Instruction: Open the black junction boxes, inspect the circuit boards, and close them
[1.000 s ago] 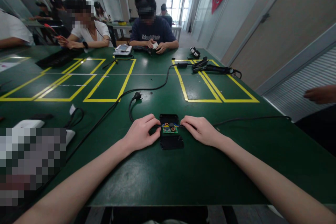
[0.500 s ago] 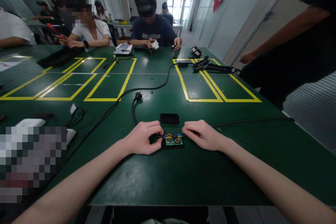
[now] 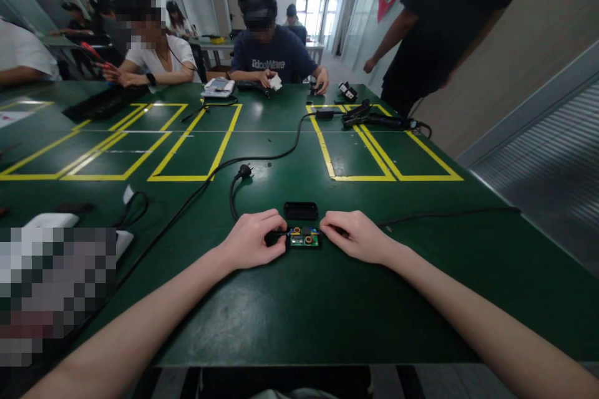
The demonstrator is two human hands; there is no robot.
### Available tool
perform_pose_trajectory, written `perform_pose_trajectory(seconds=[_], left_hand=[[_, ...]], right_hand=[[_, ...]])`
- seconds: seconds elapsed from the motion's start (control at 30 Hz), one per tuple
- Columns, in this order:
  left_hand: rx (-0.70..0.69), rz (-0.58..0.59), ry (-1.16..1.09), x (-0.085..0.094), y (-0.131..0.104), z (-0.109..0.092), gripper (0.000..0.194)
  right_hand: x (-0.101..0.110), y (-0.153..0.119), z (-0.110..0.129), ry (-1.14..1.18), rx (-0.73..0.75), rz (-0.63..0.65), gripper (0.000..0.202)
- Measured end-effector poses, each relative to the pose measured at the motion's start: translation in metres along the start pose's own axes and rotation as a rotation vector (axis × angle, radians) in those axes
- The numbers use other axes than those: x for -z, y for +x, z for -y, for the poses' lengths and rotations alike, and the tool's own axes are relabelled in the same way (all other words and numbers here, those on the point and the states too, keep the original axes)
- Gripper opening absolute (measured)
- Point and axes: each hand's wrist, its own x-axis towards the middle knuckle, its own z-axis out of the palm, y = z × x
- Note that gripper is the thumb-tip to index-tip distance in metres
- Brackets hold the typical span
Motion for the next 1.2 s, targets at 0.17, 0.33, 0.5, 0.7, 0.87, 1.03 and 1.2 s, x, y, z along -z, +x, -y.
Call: perform_pose_trajectory(seconds=[0.17,0.33,0.5,0.7,0.87,1.03,1.2], left_hand=[[-0.008,-0.022,0.022,0.000,0.000,0.001,0.008],[-0.074,-0.080,0.011,0.001,0.000,0.001,0.010],[-0.065,-0.031,-0.026,0.001,-0.001,0.003,0.011],[-0.041,0.044,-0.083,0.002,-0.002,0.005,0.016],[-0.027,0.059,-0.129,0.003,0.000,0.004,0.019],[0.036,0.070,-0.197,0.004,0.003,0.005,0.013],[0.093,0.100,-0.262,0.004,0.004,0.008,0.010]], right_hand=[[-0.002,0.000,-0.002,-0.030,-0.004,-0.028,0.021],[-0.003,0.000,-0.003,-0.029,0.045,-0.028,0.019],[-0.003,-0.001,-0.003,-0.003,0.031,-0.008,0.016],[0.000,0.000,-0.001,0.026,-0.011,0.024,0.016],[0.000,0.000,0.001,0.061,-0.011,0.028,0.015],[-0.004,0.000,-0.004,0.094,-0.036,-0.028,0.016],[-0.008,0.001,-0.010,0.096,-0.094,-0.039,0.016]])
